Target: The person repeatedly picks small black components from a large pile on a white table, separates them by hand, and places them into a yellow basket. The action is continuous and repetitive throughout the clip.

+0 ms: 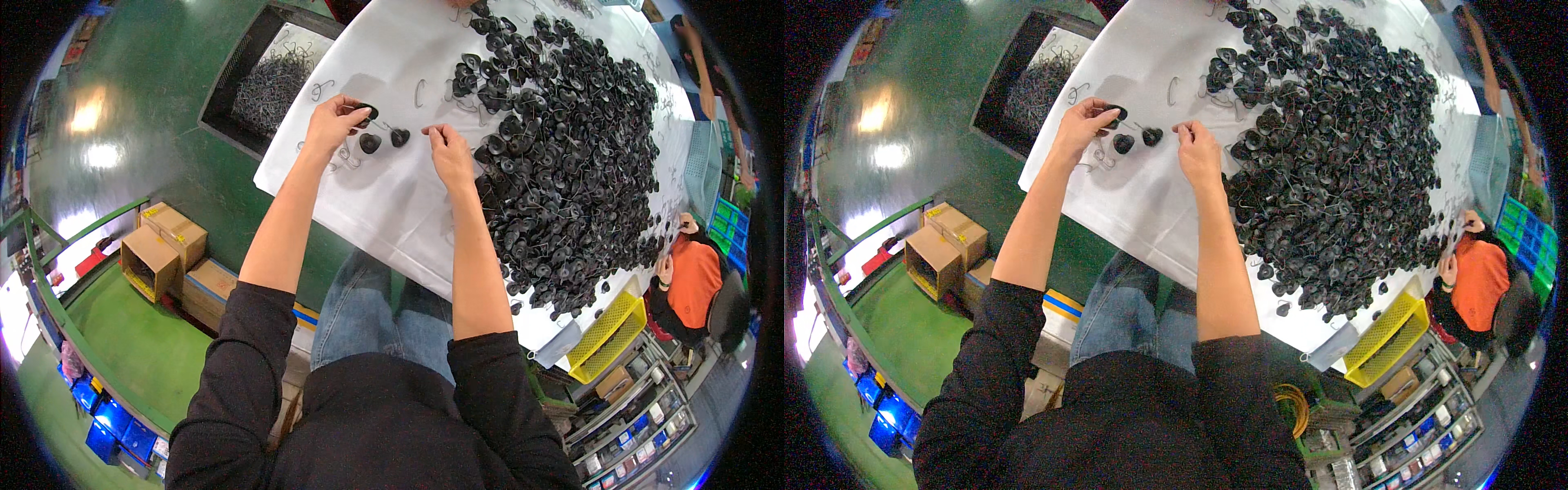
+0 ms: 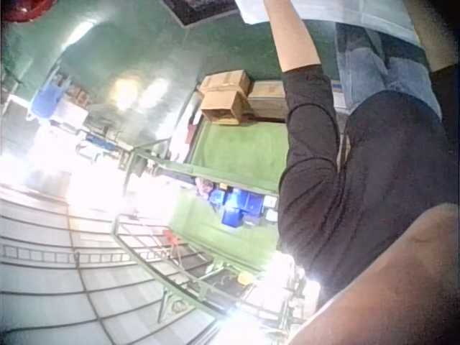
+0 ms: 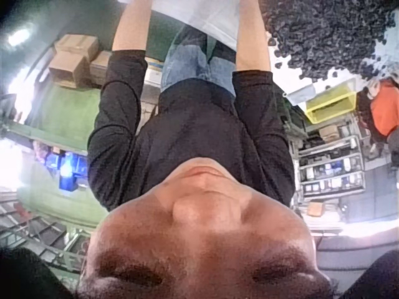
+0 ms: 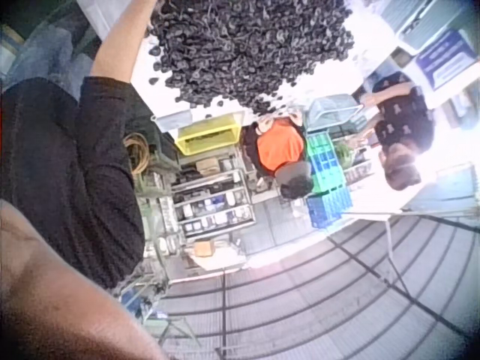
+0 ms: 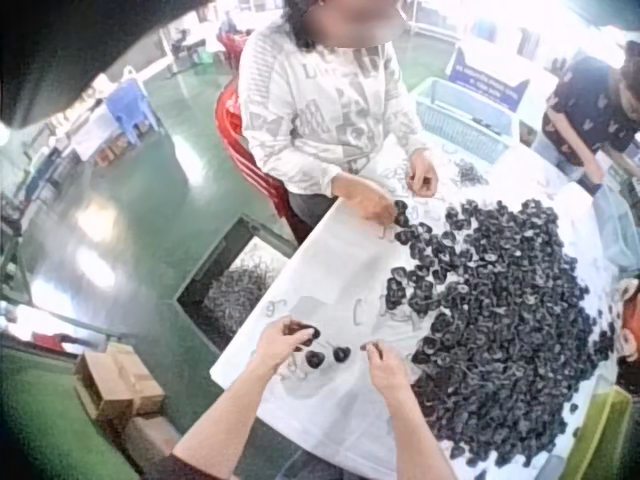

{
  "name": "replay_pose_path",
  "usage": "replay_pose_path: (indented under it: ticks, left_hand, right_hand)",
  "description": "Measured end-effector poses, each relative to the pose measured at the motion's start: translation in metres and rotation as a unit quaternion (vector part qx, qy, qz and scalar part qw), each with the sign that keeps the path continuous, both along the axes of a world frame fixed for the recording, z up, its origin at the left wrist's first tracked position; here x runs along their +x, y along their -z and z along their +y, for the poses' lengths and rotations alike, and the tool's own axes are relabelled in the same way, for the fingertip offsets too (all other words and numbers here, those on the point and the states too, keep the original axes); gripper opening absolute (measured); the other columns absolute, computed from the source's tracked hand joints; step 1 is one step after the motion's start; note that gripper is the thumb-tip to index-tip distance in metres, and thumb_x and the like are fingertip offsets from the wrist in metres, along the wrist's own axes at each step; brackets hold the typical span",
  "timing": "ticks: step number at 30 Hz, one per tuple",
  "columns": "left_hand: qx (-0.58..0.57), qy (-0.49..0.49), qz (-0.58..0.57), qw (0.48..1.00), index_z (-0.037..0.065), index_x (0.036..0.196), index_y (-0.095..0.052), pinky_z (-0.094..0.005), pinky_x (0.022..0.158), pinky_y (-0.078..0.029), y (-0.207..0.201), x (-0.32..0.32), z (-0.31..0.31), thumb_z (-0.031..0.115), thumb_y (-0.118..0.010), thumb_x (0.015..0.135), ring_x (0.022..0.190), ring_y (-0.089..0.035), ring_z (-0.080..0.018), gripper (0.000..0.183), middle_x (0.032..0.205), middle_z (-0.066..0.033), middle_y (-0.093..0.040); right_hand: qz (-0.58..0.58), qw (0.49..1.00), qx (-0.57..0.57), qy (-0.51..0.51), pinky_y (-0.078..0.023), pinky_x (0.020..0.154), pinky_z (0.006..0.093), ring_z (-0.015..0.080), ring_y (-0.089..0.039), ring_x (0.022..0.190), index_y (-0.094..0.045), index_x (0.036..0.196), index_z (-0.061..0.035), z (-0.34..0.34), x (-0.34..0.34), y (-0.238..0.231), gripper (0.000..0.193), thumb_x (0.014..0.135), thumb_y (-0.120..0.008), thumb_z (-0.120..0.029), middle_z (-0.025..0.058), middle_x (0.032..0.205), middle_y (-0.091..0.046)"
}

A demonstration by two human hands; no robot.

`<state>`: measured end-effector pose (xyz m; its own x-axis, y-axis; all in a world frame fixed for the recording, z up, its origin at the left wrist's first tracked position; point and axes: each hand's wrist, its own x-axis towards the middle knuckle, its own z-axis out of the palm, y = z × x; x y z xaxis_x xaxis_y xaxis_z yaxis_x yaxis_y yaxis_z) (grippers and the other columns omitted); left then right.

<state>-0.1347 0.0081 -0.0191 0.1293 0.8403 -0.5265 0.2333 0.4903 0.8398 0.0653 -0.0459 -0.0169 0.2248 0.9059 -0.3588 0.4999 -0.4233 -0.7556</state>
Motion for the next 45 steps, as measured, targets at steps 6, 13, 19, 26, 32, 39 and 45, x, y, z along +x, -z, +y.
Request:
replay_pose_path:
  ticks: [6, 13, 19, 26, 32, 39, 45]
  left_hand:
    - [0.049, 0.060, 0.130, 0.989, 0.005, 0.091, -0.067, -0.0239, 0.059, -0.048, 0.009, -0.013, -0.011, 0.016, -0.064, 0.077, 0.067, -0.061, -0.0106, 0.018, 0.077, -0.0063, -0.066]
    - [0.189, 0.026, 0.184, 0.964, 0.004, 0.089, -0.066, -0.0245, 0.063, -0.049, 0.005, -0.017, -0.015, 0.011, -0.065, 0.074, 0.070, -0.062, -0.0109, 0.017, 0.078, -0.0069, -0.066]
    - [0.015, -0.070, -0.014, 0.997, 0.003, 0.090, -0.064, -0.0216, 0.056, -0.045, -0.005, -0.029, -0.016, 0.016, -0.063, 0.080, 0.067, -0.057, -0.0085, 0.016, 0.079, -0.0021, -0.064]
    - [-0.047, -0.119, -0.090, 0.988, 0.004, 0.092, -0.061, -0.0214, 0.058, -0.044, -0.012, -0.024, -0.026, 0.017, -0.062, 0.081, 0.068, -0.058, -0.0086, 0.017, 0.080, -0.0022, -0.063]
    - [-0.047, -0.159, -0.149, 0.975, 0.003, 0.092, -0.061, -0.0223, 0.058, -0.046, -0.012, -0.022, -0.031, 0.015, -0.062, 0.081, 0.065, -0.058, -0.0093, 0.016, 0.079, -0.0035, -0.063]
    - [-0.055, -0.196, -0.106, 0.973, 0.001, 0.093, -0.058, -0.0221, 0.057, -0.048, -0.008, -0.022, -0.040, 0.013, -0.062, 0.081, 0.067, -0.060, -0.0108, 0.017, 0.081, -0.0065, -0.064]
    - [-0.085, -0.192, -0.194, 0.958, 0.002, 0.092, -0.059, -0.0212, 0.056, -0.047, -0.014, -0.014, -0.043, 0.015, -0.062, 0.081, 0.066, -0.059, -0.0111, 0.017, 0.080, -0.0053, -0.063]
  right_hand:
    - [-0.134, 0.982, 0.028, -0.131, -0.046, 0.069, 0.0397, 0.0292, -0.061, 0.078, -0.060, 0.092, -0.0102, -0.001, -0.027, -0.006, 0.020, 0.075, -0.064, -0.020, 0.0109, 0.089, -0.062]
    - [-0.173, 0.976, 0.093, -0.097, -0.047, 0.067, 0.0409, 0.0314, -0.060, 0.081, -0.058, 0.090, -0.0104, 0.021, -0.064, 0.008, 0.019, 0.074, -0.064, -0.020, 0.0093, 0.089, -0.060]
    - [-0.179, 0.974, 0.070, -0.119, -0.047, 0.067, 0.0408, 0.0310, -0.060, 0.080, -0.062, 0.080, -0.0092, 0.041, -0.063, 0.007, 0.013, 0.074, -0.061, -0.021, 0.0101, 0.086, -0.063]
    - [-0.239, 0.956, -0.076, -0.153, -0.046, 0.071, 0.0420, 0.0323, -0.059, 0.084, -0.060, 0.085, -0.0085, 0.028, -0.033, -0.018, 0.016, 0.073, -0.062, -0.019, 0.0110, 0.089, -0.063]
    - [-0.176, 0.978, -0.001, -0.111, -0.045, 0.070, 0.0415, 0.0317, -0.059, 0.083, -0.059, 0.089, -0.0090, 0.020, -0.035, -0.010, 0.024, 0.072, -0.068, -0.023, 0.0101, 0.088, -0.062]
    - [-0.063, 0.977, 0.046, -0.199, -0.044, 0.063, 0.0343, 0.0224, -0.058, 0.074, -0.062, 0.093, -0.0095, 0.020, -0.054, -0.009, 0.028, 0.069, -0.070, -0.020, 0.0054, 0.079, -0.062]
    - [0.000, 0.984, 0.066, -0.167, -0.046, 0.066, 0.0365, 0.0256, -0.060, 0.077, -0.064, 0.091, -0.0131, 0.008, -0.065, -0.011, 0.022, 0.070, -0.068, -0.018, 0.0063, 0.083, -0.063]
